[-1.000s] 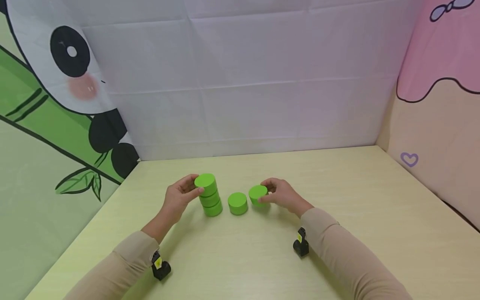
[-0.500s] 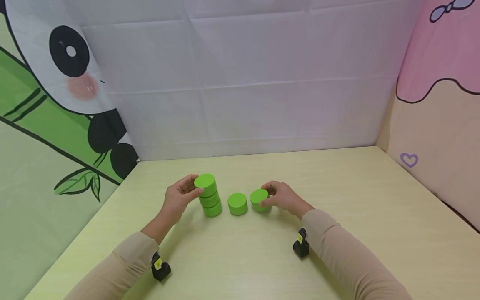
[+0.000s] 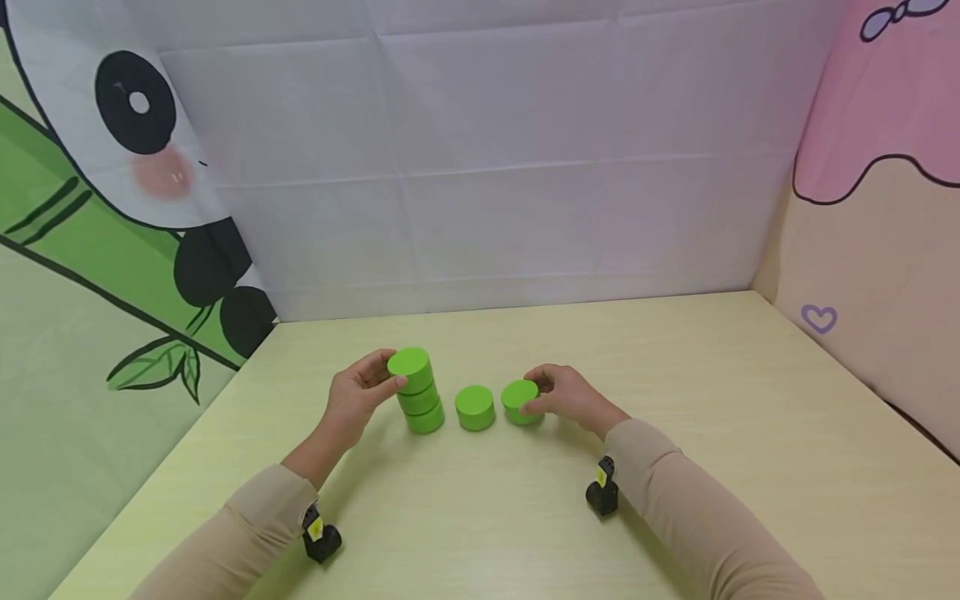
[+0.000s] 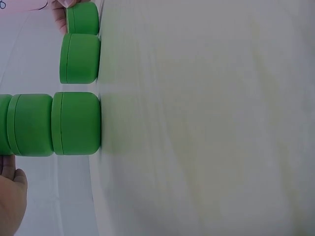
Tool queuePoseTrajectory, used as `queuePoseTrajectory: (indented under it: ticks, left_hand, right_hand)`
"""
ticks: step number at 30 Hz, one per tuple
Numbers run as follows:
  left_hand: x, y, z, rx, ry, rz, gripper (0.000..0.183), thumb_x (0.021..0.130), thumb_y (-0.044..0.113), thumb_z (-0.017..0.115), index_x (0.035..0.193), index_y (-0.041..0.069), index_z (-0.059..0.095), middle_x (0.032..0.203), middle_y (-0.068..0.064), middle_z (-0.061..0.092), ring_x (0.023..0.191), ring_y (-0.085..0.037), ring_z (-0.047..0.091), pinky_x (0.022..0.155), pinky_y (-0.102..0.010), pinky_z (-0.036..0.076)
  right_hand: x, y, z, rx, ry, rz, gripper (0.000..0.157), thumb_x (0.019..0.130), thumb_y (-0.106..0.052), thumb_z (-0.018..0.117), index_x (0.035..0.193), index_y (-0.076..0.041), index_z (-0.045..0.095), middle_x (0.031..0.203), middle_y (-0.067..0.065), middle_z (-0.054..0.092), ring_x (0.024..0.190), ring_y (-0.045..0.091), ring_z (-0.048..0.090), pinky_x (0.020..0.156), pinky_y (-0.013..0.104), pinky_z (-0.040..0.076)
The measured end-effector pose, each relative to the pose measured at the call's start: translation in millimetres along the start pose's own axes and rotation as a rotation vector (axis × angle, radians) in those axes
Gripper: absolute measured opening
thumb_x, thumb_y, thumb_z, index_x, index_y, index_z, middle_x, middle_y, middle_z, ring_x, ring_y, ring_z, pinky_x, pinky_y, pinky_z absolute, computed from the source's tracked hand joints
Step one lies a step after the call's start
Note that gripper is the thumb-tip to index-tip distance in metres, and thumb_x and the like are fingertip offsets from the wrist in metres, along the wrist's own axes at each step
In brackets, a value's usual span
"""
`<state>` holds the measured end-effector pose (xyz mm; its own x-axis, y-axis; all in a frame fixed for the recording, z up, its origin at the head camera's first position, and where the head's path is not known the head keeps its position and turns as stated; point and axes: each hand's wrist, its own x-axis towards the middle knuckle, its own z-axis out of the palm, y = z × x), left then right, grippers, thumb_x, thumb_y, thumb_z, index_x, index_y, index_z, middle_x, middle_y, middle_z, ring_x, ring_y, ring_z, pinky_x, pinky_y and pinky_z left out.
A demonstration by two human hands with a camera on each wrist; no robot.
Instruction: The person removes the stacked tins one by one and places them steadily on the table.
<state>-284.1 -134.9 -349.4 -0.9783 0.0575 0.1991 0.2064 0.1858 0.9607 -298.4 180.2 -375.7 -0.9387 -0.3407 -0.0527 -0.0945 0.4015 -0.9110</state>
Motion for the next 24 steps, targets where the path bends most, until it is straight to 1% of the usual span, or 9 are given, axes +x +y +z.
queuePoseTrajectory:
  ticks: [5, 12, 17, 24]
  left_hand:
    - [-0.4, 1.2, 0.5, -0.006, 0.003, -0.005, 0.043, 0.081, 0.009, 0.071, 0.121, 0.003, 0.057, 0.129, -0.014, 0.056, 0.124, -0.023, 0.049, 0.104, -0.035, 0.039]
    - [-0.2, 1.2, 0.2, -0.001, -0.002, 0.002, 0.043, 0.082, 0.009, 0.070, 0.122, 0.003, 0.056, 0.129, -0.014, 0.056, 0.124, -0.023, 0.049, 0.104, -0.034, 0.039]
    - [-0.2, 1.6, 0.3, -0.006, -0.002, 0.002, 0.043, 0.082, 0.009, 0.070, 0.121, 0.003, 0.057, 0.128, -0.014, 0.056, 0.124, -0.022, 0.049, 0.104, -0.033, 0.039]
    - [-0.9, 1.9, 0.4, -0.013, -0.004, -0.007, 0.042, 0.082, 0.009, 0.070, 0.121, 0.002, 0.056, 0.128, -0.014, 0.056, 0.124, -0.022, 0.048, 0.104, -0.032, 0.039]
  right_hand:
    - [0.2, 0.0, -0.5, 0.017, 0.001, 0.013, 0.055, 0.073, -0.010, 0.075, 0.121, 0.003, 0.052, 0.109, 0.011, 0.058, 0.098, 0.020, 0.053, 0.081, 0.025, 0.047]
    - [-0.2, 1.4, -2.4, 0.012, -0.010, 0.005, 0.056, 0.074, -0.011, 0.075, 0.121, 0.005, 0.050, 0.110, 0.013, 0.057, 0.098, 0.021, 0.052, 0.081, 0.025, 0.047]
    - [-1.0, 1.4, -2.4, 0.031, -0.007, 0.031, 0.053, 0.073, -0.010, 0.076, 0.118, 0.003, 0.052, 0.107, 0.011, 0.058, 0.096, 0.020, 0.052, 0.080, 0.025, 0.047]
    - [-1.9, 0.1, -1.0, 0.018, -0.006, 0.045, 0.052, 0.072, -0.010, 0.077, 0.116, 0.002, 0.053, 0.106, 0.011, 0.058, 0.095, 0.021, 0.052, 0.080, 0.027, 0.046]
